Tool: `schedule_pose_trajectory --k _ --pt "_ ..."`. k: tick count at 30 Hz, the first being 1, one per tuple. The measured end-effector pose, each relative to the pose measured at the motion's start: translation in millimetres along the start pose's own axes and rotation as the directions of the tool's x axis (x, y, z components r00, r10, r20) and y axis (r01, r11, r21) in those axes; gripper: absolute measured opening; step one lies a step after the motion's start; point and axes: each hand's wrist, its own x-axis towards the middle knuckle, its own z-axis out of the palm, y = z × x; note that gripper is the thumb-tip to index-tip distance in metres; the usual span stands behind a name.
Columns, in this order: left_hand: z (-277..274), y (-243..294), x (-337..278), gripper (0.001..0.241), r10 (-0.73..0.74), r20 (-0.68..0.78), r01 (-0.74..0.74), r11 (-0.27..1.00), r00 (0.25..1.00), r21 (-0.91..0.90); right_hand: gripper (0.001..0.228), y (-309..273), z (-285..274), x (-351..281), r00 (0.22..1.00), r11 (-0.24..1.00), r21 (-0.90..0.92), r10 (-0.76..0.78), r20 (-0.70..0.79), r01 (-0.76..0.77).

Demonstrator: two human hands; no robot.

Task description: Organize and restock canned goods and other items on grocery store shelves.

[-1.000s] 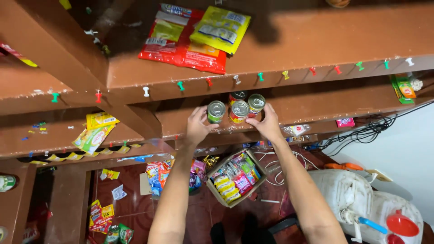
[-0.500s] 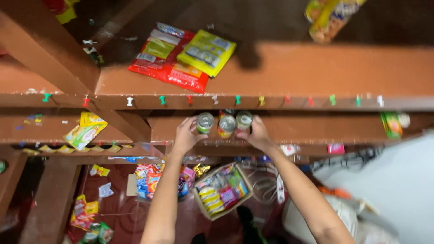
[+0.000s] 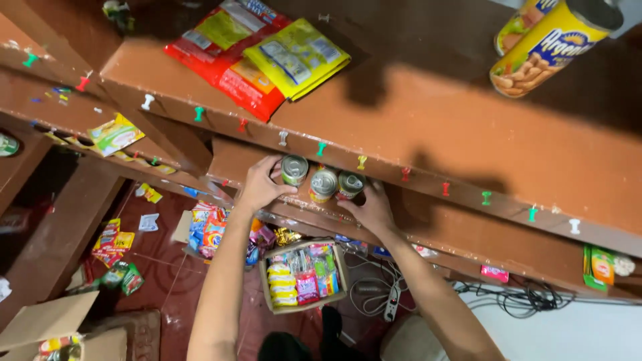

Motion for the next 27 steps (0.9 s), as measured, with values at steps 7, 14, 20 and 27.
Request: schedule_pose_trajectory --k 7,14,20,27 --pt "2 1 9 0.081 -0.048 -0.034 0.048 0.999 0.998 0.015 0.073 8 0 5 0.991 0.991 -0.094 0.102 0.082 -0.094" --pt "6 -5 5 0.075 -0.022 -0.054 0.020 0.999 0.998 -0.030 0.067 12 3 -1 0.993 0.995 -0.070 0.080 0.081 -0.074" --pt "6 -8 10 0.061 -0.123 -0.050 0.121 0.992 0.991 -0.033 0.065 15 2 3 0.975 0.984 -0.109 0.157 0.158 -0.141" --pt "7 -10 7 0.063 -0.142 -0.069 0.143 0.989 0.988 0.021 0.069 28 10 -1 0.988 0.990 -0.114 0.095 0.123 -0.082"
